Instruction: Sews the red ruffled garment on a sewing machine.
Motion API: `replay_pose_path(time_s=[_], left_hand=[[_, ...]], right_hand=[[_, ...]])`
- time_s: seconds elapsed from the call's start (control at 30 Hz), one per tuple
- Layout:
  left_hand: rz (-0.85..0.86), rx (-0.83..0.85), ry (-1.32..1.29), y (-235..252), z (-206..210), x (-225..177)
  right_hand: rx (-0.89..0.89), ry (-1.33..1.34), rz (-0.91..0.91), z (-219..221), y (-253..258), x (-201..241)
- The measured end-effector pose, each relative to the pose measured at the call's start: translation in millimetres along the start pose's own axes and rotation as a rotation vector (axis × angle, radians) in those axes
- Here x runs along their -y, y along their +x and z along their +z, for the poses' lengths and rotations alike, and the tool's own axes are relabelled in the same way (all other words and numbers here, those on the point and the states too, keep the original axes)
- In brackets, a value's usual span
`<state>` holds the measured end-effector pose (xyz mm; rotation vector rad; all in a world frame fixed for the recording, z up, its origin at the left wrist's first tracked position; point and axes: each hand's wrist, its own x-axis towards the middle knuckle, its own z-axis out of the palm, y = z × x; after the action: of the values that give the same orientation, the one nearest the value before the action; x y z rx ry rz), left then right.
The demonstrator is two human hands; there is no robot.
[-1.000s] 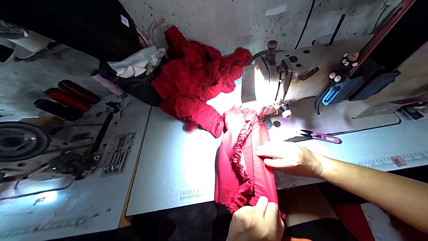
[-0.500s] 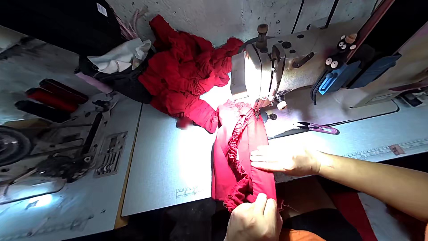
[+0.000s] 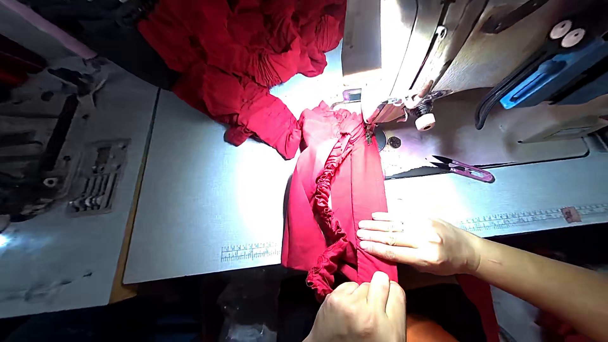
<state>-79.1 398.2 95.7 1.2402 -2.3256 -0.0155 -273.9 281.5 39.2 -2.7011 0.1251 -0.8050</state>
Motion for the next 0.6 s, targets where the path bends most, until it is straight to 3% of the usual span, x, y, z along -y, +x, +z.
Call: replay_pose_path(time_s=[0.27, 0.6], left_hand=[[-0.042, 0.052, -0.055, 2.3, -7.3, 4.3], [-0.087, 0.036, -0.059, 2.2, -26.8, 7.1]], right_hand=[[0.054, -0.036, -0.014, -5.9, 10.8, -14.4], [-0.009, -0.122, 0.046, -27.3, 26.4, -115.7]])
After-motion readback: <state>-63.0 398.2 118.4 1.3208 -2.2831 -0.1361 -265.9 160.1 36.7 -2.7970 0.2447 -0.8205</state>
